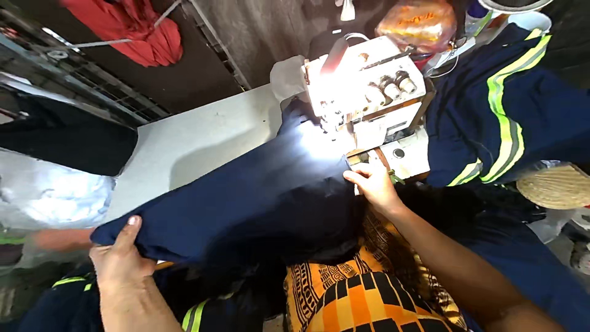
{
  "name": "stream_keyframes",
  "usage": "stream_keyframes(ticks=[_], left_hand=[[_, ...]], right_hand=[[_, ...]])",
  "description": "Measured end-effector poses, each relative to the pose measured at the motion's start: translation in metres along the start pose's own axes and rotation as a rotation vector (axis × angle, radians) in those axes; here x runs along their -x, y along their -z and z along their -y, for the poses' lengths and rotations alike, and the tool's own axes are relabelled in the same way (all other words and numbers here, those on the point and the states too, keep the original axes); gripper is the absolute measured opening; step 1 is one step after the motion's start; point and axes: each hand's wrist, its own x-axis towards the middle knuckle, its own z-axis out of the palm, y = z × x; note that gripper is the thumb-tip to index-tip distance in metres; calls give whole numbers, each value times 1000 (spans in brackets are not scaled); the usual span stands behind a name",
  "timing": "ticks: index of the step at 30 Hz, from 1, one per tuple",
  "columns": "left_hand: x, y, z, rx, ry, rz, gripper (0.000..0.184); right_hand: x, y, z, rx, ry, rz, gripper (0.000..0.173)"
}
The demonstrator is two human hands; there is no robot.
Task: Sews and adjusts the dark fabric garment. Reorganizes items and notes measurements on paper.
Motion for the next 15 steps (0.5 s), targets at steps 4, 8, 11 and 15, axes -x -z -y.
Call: stream_keyframes(ticks=[4, 8, 11, 15], left_hand=[[-46, -10, -9, -32, 30, -71, 31], [-74, -21, 18, -542, 70, -44, 55], [-59, -22, 57, -1013, 199, 68, 74], [26, -38, 74, -993, 276, -113, 92]], right_hand=[[-24, -8, 11, 39, -25, -93, 23], [-27, -12, 12, -80, -130, -99, 24], [-6, -5, -7, -178, -109, 7, 17], [14, 5, -17, -159, -49, 53, 11]])
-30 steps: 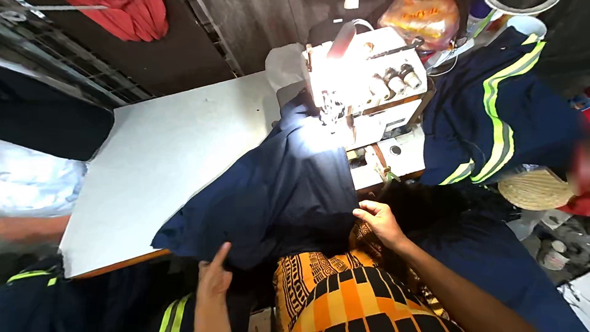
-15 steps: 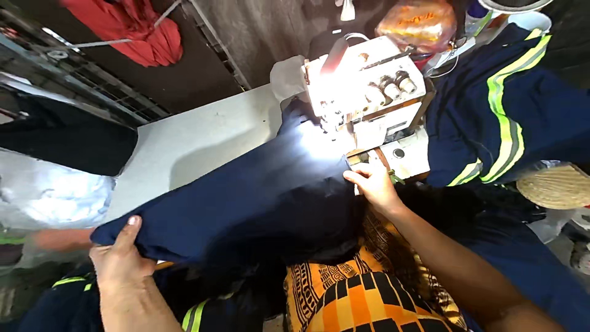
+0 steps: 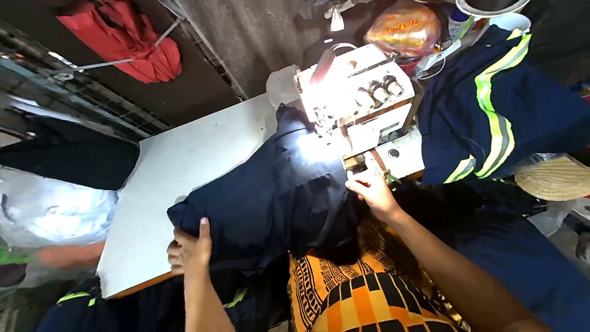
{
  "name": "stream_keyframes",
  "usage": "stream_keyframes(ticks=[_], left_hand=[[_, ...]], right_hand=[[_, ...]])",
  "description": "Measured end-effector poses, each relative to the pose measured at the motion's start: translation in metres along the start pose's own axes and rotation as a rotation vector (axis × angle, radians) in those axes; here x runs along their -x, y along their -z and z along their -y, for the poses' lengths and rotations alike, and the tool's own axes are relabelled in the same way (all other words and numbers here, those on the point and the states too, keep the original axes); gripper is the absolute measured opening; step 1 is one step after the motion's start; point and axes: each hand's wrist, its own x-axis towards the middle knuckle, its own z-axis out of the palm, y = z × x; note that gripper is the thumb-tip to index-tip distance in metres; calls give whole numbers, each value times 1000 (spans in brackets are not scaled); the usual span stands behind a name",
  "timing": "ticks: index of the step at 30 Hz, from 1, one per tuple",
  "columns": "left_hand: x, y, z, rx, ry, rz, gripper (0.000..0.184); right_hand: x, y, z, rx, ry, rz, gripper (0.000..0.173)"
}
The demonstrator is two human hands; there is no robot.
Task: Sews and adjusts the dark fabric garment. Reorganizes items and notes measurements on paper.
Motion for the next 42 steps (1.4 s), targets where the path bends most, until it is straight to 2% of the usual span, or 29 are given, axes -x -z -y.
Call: stream_keyframes(ticks=[3, 4, 8, 11, 18, 35, 42], left_hand=[[41, -6, 23, 76, -30, -45, 103], [43, -7, 29, 61, -66, -67, 100], [27, 13, 36, 26, -222, -82, 53], [12, 38, 24, 146, -266, -98, 43], [-16, 87, -13, 254, -341, -133, 42], [-24, 114, -23, 289, -414, -108, 34], [-37, 123, -29, 336, -474, -103, 31]], right_hand=[[1, 4, 6, 52, -55, 11, 11], [-1, 5, 8, 68, -86, 20, 12], [-2, 6, 14, 40, -186, 21, 12], [0, 3, 19, 23, -186, -17, 11], [-3, 2, 16, 33, -140, -37, 15], [2, 1, 12, -103, -98, -82, 13], [0, 1, 11, 4, -57, -105, 11]])
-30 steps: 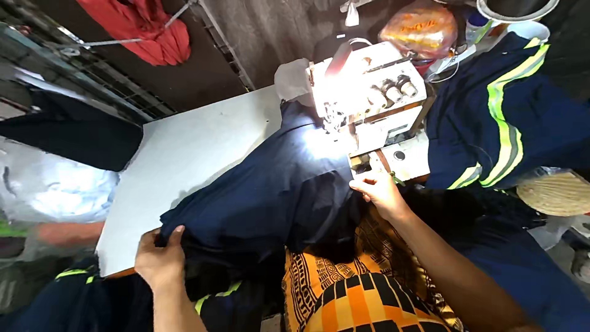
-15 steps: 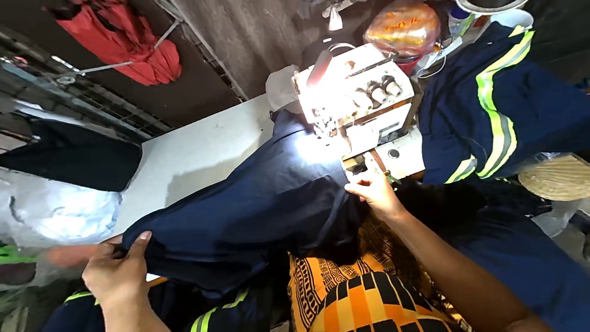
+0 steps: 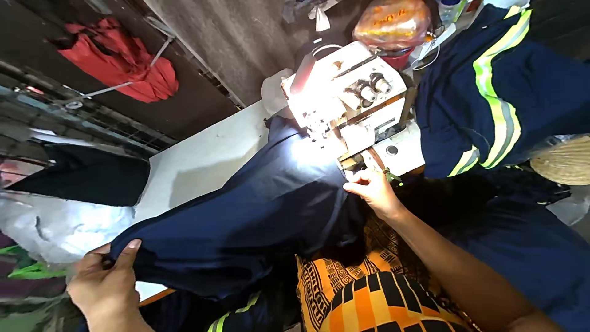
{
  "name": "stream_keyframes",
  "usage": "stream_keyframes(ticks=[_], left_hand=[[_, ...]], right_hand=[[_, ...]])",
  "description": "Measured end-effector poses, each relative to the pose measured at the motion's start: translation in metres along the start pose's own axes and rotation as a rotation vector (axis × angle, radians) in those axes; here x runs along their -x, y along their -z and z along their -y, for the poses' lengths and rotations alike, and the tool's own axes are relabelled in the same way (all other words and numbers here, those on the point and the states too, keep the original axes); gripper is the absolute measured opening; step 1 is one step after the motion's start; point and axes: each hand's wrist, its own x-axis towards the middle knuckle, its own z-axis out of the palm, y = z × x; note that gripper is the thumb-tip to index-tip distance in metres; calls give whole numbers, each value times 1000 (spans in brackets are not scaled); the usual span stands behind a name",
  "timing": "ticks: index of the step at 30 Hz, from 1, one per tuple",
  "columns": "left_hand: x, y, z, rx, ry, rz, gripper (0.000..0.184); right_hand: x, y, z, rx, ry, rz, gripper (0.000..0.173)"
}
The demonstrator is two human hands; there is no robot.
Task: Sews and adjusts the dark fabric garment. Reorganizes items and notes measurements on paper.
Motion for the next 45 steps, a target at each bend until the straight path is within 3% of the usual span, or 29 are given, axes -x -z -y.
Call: stream_keyframes(ticks=[8, 11, 15, 18, 19, 21, 23, 25, 27, 28, 29, 30, 31, 32, 34, 37, 38, 40, 42, 45], left_hand=[[-31, -2, -28, 31, 0, 7, 33], [-50, -5, -42, -3, 7, 5, 31], [-88, -3, -51, -74, -117, -7, 32], [-86, -25, -154, -112, 53, -41, 36], [-93, -32, -174, -151, 39, -34, 40], [-124, -48, -170, -259, -157, 14, 53], [-162, -69, -124, -256, -571, 37, 78], [-113, -90, -142, -110, -524, 184, 85], [0, -106, -156, 119, -354, 469, 47], [55, -117, -146, 308, -214, 708, 26], [101, -128, -136, 438, -10, 958, 37], [136, -143, -123, 522, 240, 1120, 59], [161, -161, -111, 588, 481, 1156, 73], [178, -176, -104, 632, 683, 1102, 82], [190, -197, -109, 641, 859, 946, 78], [191, -206, -116, 684, 800, 695, 31], [188, -203, -116, 720, 777, 591, 23], [178, -185, -112, 824, 622, 349, 17], [162, -162, -101, 844, 327, 117, 22], [147, -141, -89, 851, -108, -6, 27]], right_hand=[[-31, -11, 13, 119, 164, -48, 12], [-41, -15, 17, 186, 212, -80, 22], [-45, -18, 25, 257, 171, -84, 25], [-44, -20, 33, 295, 143, -95, 23], [-44, -19, 34, 307, 142, -98, 23], [-42, -18, 31, 318, 156, -114, 24], [-38, -15, 23, 314, 204, -129, 25], [-29, -6, 15, 294, 209, -95, 24], [-19, 4, 9, 256, 151, -26, 24], [-15, 9, 8, 228, 117, 6, 22], [-13, 11, 8, 206, 80, 35, 20], [-12, 13, 9, 191, 50, 61, 19], [-12, 14, 12, 182, 18, 82, 18], [-12, 16, 16, 185, -15, 103, 19], [-15, 17, 22, 202, -64, 128, 23], [-21, 18, 20, 152, -63, 90, 25], [-21, 19, 20, 125, -67, 78, 23], [-19, 23, 22, 108, -72, 66, 16], [-18, 24, 24, 82, -68, 58, 12], [-18, 22, 22, -5, -99, 53, 10]])
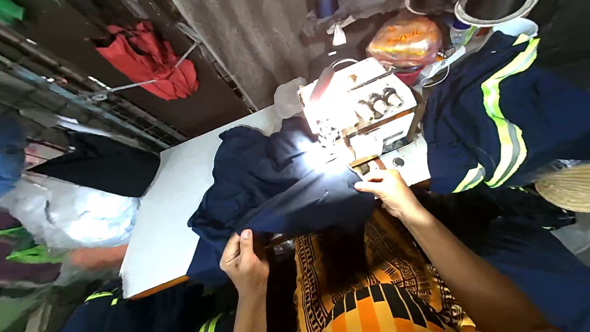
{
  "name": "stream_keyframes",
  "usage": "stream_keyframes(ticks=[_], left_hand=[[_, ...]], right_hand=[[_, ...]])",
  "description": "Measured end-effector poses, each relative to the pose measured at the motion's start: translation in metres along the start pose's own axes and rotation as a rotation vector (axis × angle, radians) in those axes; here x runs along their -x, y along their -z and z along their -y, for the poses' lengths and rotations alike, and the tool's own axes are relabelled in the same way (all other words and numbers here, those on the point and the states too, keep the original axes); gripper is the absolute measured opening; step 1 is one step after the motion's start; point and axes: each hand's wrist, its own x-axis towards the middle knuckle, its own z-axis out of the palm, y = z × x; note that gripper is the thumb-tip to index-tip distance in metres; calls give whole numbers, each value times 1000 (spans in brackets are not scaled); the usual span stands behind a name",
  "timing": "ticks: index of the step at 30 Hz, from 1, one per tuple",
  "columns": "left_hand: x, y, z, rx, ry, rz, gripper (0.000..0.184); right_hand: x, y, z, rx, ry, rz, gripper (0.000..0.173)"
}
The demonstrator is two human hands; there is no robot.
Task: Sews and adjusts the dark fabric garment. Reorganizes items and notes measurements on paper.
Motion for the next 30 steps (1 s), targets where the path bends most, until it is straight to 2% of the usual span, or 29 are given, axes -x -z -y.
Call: stream_keyframes(ticks=[2, 5, 9, 19, 23, 26, 29, 30], left_hand=[[5, 0, -2, 5, -32, 44, 22], [26, 0, 6, 51, 96, -7, 21], [40, 5, 15, 94, 195, 27, 14], [14, -4, 12, 40, 232, -32, 31], [-14, 2, 18, -15, 120, 6, 28], [-62, 1, 21, -116, 46, 31, 17], [-111, -11, 28, -226, 40, 92, 10], [-121, -15, 32, -288, 81, 134, 17]], right_hand=[[-2, 0, -5, -69, -36, -14, 14], [-4, 1, -5, -116, -59, -14, 18], [-4, 0, -4, -70, -28, -29, 17], [-9, -13, 0, -19, 36, -67, 17], [-10, -24, 6, -3, 48, -90, 17], [-11, -37, 7, -59, 90, -174, 17], [-13, -54, -5, -51, 165, -263, 15], [-13, -59, -9, -38, 183, -283, 16]])
